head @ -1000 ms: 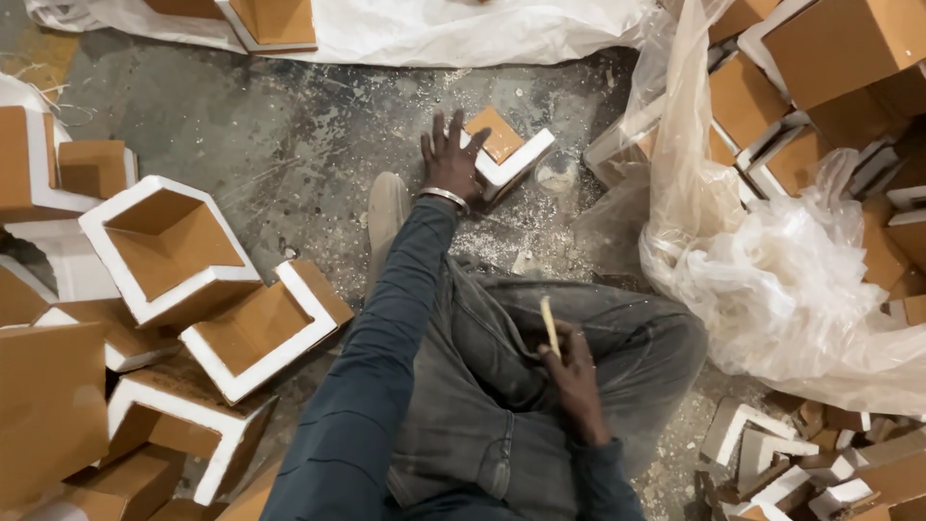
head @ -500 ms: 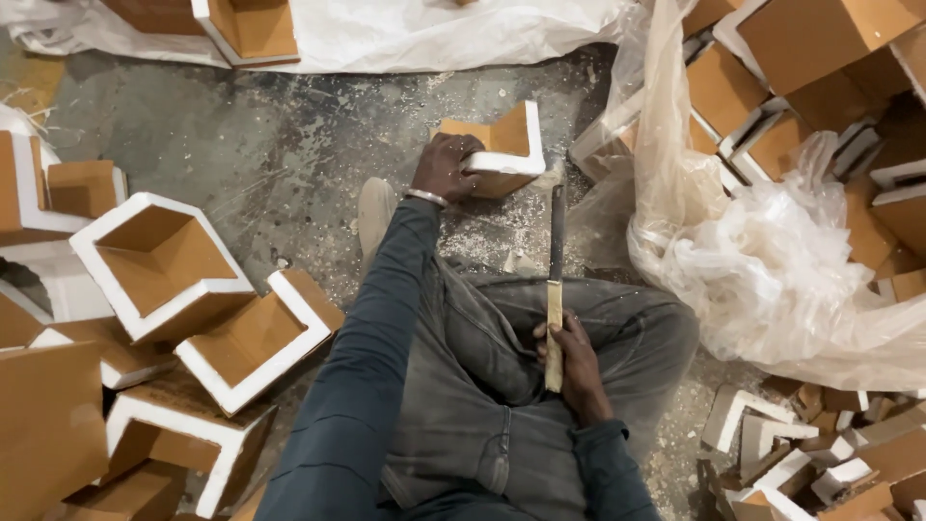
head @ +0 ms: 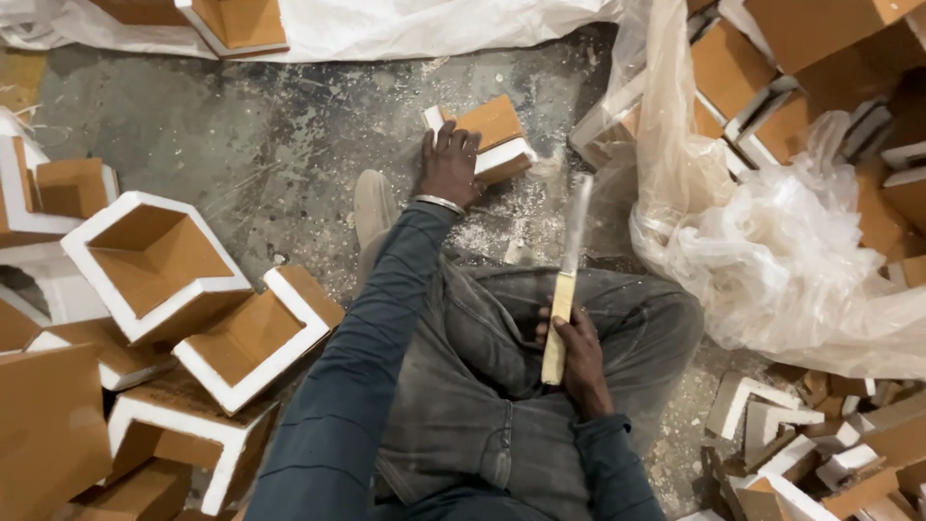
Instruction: The person sits on the floor and uses a hand saw to cut small cardboard boxes into smaller pieces. They repeatedly pick up boxes, position them on the floor, and saw through them, then place the cut pieces aside.
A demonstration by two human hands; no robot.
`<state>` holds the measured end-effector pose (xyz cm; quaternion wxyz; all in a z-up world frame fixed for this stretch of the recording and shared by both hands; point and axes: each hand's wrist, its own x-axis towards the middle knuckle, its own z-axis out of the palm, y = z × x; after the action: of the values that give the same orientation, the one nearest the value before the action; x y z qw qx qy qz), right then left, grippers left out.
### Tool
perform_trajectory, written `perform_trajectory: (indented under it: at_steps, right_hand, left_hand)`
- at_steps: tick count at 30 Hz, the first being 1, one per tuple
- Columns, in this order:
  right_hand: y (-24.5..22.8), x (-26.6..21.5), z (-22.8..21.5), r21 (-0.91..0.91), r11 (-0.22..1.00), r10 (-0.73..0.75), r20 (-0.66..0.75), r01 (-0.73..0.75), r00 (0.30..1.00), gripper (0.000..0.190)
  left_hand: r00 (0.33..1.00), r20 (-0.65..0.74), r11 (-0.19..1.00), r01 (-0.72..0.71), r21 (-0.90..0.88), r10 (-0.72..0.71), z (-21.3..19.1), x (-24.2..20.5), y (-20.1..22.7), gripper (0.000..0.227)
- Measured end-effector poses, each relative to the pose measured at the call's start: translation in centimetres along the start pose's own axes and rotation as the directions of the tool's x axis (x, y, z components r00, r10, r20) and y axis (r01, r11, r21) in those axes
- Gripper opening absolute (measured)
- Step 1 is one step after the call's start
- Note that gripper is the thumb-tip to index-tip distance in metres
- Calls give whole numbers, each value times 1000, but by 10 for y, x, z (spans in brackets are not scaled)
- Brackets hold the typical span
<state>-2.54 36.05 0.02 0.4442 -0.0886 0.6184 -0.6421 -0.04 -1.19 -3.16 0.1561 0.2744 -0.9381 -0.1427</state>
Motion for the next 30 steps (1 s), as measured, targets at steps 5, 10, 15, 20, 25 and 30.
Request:
perform_trajectory:
  at_steps: [5,10,15,20,25,30]
  right_hand:
    - [-33,11,17,-172,975,-136,23,138,990,35]
    - [-83,40,49,-326,912,-236,82,250,968,22]
    - [-106,60,82,-767,554,-373,117,322,920,21]
    - [-82,99,83,-924,185,-473,214,334,855,33]
    - [-65,120,77,-950,1,-455,278,313,846,38]
    - [-74,116,83,-970,2,-340,229,245,912,40]
  left_hand:
    - [998,59,1000,-5,5,5,-1,0,10,60]
    - [984,157,995,-76,-57,84,-20,-1,31,56]
    - [992,121,990,-41,138,24,5,-1,34,36]
    - [997,-53,963,-38,267,54,5,4,32,30]
    - [998,56,986,-39,161,31,14,5,29,20]
    - [1000,-10,990,-24,141,25,17,4,29,20]
